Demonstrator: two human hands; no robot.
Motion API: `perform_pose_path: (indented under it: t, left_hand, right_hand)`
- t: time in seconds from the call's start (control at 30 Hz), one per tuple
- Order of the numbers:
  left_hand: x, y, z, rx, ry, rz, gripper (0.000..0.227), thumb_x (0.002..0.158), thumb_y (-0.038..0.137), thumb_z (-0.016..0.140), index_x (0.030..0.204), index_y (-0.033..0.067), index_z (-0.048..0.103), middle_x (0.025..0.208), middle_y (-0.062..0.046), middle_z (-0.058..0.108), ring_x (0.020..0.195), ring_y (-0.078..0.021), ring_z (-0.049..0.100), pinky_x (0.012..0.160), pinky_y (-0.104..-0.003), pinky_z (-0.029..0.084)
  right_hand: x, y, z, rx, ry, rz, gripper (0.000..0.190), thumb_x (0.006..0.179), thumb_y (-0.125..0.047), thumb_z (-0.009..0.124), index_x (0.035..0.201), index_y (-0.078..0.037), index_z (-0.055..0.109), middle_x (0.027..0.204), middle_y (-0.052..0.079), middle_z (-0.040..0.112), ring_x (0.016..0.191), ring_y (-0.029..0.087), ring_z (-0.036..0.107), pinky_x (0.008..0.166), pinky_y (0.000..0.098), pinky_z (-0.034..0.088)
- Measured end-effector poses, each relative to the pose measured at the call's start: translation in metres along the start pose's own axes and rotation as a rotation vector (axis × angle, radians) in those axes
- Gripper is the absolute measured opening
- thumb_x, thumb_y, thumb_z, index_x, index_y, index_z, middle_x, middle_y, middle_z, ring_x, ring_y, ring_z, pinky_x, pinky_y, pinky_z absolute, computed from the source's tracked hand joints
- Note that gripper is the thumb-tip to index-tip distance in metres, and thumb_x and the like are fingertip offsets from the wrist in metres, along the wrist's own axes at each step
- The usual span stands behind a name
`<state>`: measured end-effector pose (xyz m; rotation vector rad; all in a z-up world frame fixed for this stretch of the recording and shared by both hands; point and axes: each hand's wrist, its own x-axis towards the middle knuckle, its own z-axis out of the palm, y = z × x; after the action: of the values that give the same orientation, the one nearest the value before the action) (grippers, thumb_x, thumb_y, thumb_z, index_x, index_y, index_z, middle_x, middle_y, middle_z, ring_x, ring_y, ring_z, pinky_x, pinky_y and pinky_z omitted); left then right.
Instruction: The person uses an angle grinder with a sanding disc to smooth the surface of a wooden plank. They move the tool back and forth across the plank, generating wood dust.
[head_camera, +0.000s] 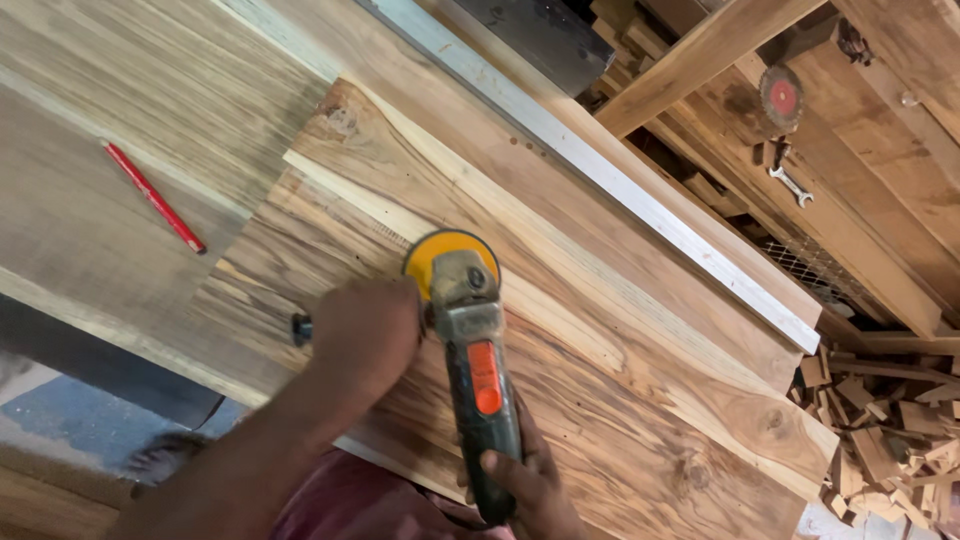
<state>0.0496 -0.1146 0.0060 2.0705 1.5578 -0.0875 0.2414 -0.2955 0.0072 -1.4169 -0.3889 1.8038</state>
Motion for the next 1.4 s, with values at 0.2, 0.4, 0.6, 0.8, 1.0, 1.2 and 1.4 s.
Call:
perform_pose_path:
  t: [0.2,0.4,0.6,0.8,1.0,1.2,1.4]
  left_hand:
    - [-0.008,0.015,0.017,-0.029,0.009,0.058,0.012,0.086,0.02,0.065,0.088,0.0107,0.072,0.082,-0.012,0.074,0.08,-0.0334,0.074,0.07,-0.049,0.058]
    - [0.001,-0.048,-0.016,0.088,0.145,-0.123,0.012,0.087,0.02,0.067,0.091,0.012,0.075,0.086,-0.014,0.075,0.081,-0.0361,0.075,0.07,-0.051,0.058]
    - [0.027,-0.067,-0.053,0.112,0.044,-0.2,0.015,0.084,0.025,0.071,0.093,0.0156,0.078,0.093,-0.016,0.076,0.089,-0.0382,0.074,0.076,-0.051,0.058]
    - [0.052,-0.029,-0.04,0.101,0.007,-0.029,0.015,0.084,0.021,0.068,0.092,0.0124,0.077,0.093,-0.015,0.077,0.089,-0.0355,0.075,0.077,-0.049,0.059]
    - [0.044,0.007,-0.015,0.034,0.021,0.054,0.014,0.087,0.018,0.063,0.089,0.0126,0.075,0.087,-0.013,0.076,0.084,-0.0344,0.075,0.072,-0.049,0.059]
    - [0.02,0.039,0.01,0.049,0.038,0.155,0.014,0.088,0.018,0.061,0.087,0.0117,0.073,0.082,-0.012,0.075,0.078,-0.0322,0.075,0.067,-0.047,0.059]
    - [0.024,0.025,0.005,0.132,-0.003,0.131,0.013,0.088,0.02,0.062,0.089,0.0129,0.073,0.085,-0.012,0.075,0.082,-0.0331,0.075,0.071,-0.048,0.059]
  right_hand:
    - [-0.012,0.012,-0.011,0.037,0.09,-0.01,0.108,0.065,-0.027,0.078,0.16,-0.009,0.03,0.109,0.025,0.066,0.078,0.032,0.068,0.067,0.0392,0.058]
    - [0.038,-0.011,0.039,-0.089,-0.084,0.058,0.111,0.069,-0.028,0.077,0.162,-0.014,0.019,0.131,0.017,0.058,0.102,0.027,0.063,0.077,0.0388,0.058]
    - [0.06,-0.04,0.077,-0.085,-0.121,0.03,0.11,0.073,-0.028,0.077,0.164,-0.012,0.017,0.131,0.022,0.056,0.097,0.026,0.065,0.076,0.0353,0.059]
    - [0.049,-0.05,0.053,-0.045,-0.062,-0.1,0.1,0.077,-0.024,0.076,0.162,-0.006,0.027,0.112,0.021,0.057,0.083,0.024,0.067,0.071,0.0374,0.061]
    - [0.022,-0.031,0.009,0.018,-0.013,-0.103,0.087,0.08,-0.021,0.074,0.155,0.0,0.038,0.111,0.018,0.065,0.083,0.025,0.068,0.069,0.0365,0.059]
    - [-0.005,0.0,-0.029,0.147,0.03,0.014,0.093,0.074,-0.024,0.077,0.156,-0.016,0.035,0.113,0.014,0.065,0.084,0.029,0.07,0.067,0.0399,0.06]
    - [0.024,0.01,-0.027,0.292,-0.221,-0.006,0.089,0.081,-0.028,0.081,0.153,-0.001,0.034,0.12,0.019,0.065,0.101,0.028,0.068,0.087,0.0409,0.06]
